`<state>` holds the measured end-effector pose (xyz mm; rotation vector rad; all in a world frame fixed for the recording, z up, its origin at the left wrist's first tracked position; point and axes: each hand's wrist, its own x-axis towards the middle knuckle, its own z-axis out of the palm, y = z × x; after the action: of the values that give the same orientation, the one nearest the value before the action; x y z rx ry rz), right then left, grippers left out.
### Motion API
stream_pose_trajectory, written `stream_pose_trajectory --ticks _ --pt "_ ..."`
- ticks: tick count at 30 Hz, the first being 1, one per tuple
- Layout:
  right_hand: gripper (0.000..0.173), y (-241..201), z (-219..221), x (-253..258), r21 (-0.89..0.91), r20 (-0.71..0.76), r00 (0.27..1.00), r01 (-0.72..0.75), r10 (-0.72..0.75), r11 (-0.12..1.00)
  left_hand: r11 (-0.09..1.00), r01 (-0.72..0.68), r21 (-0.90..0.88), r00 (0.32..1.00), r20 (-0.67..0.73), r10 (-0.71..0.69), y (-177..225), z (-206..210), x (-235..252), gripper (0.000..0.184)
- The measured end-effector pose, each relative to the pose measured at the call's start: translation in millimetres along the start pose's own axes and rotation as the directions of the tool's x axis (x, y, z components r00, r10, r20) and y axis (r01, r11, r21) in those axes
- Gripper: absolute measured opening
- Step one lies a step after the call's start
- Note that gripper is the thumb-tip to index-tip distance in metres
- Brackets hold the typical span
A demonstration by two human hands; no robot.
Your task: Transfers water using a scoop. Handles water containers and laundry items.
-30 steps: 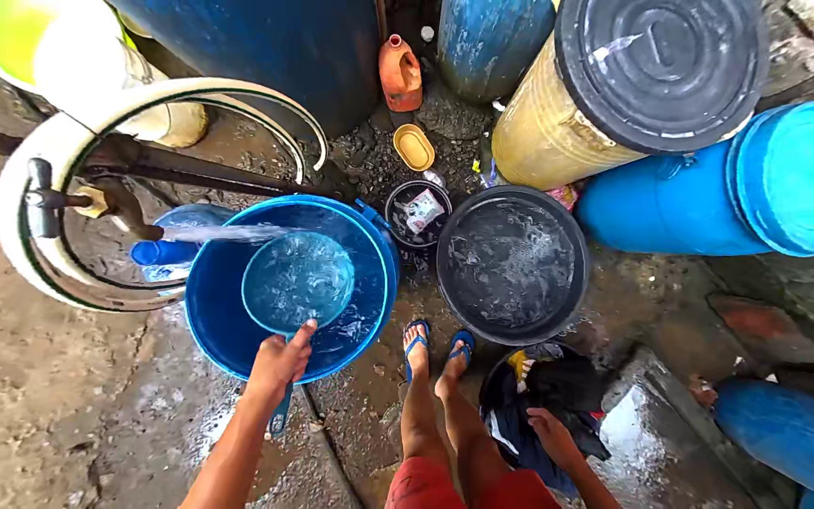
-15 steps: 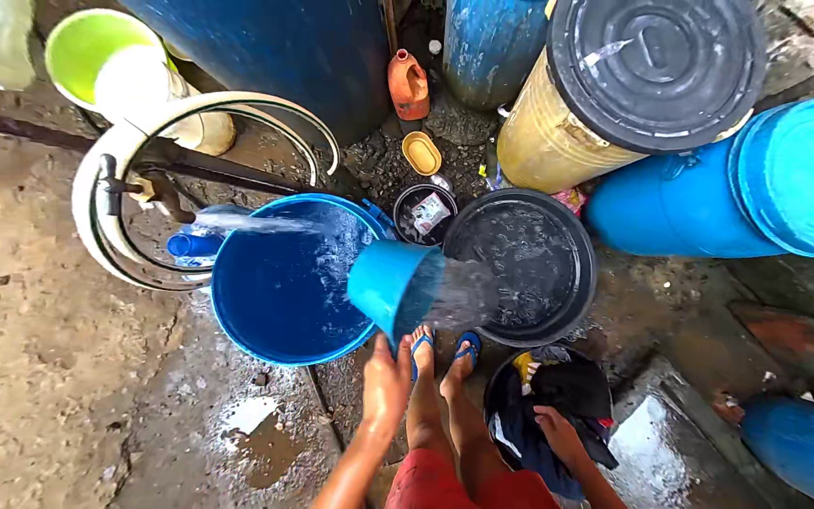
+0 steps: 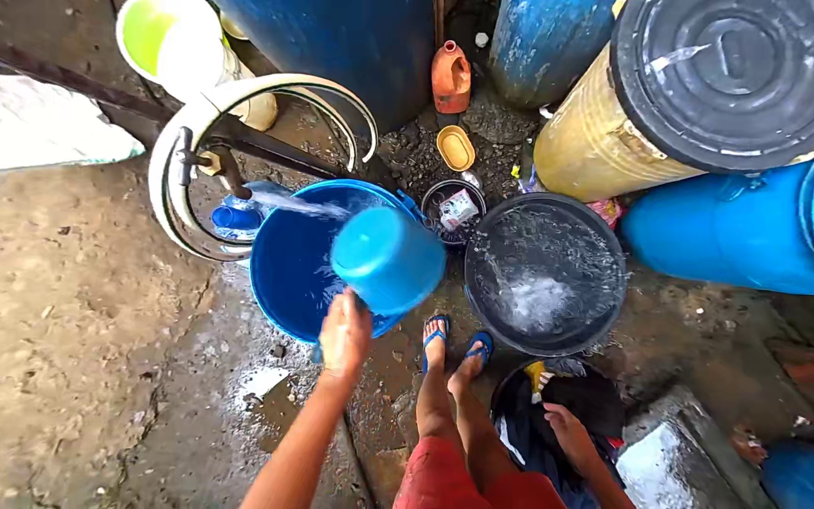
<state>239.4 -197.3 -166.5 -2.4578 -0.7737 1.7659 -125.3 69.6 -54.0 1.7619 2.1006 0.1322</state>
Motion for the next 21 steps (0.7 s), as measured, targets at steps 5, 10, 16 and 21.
stream_pose_trajectory --ticks 5,10,16,21 --pt "0.035 4.6 0.5 4.0 -0.050 0.013 0.998 -0.053 0.053 0.997 0.901 0.380 0.209 0.874 0.238 -0.424 -61.9 23.9 98.3 0.046" --pt "0.035 7.4 11.1 4.5 -0.050 0.009 0.997 -0.081 0.081 0.996 0.844 0.524 0.112 0.720 0.471 -0.509 -48.3 124.1 123.0 0.054" --pt "0.035 -1.2 18.0 -4.9 -0.035 0.008 0.995 -0.098 0.098 0.995 0.533 0.728 -0.431 0.666 0.628 -0.402 -79.7 145.0 141.8 0.040" --pt "0.035 -1.6 11.1 -8.1 -0.023 -0.002 0.997 -0.082 0.082 0.996 0.438 0.727 -0.528 0.675 0.668 -0.314 -73.2 75.5 117.4 0.033"
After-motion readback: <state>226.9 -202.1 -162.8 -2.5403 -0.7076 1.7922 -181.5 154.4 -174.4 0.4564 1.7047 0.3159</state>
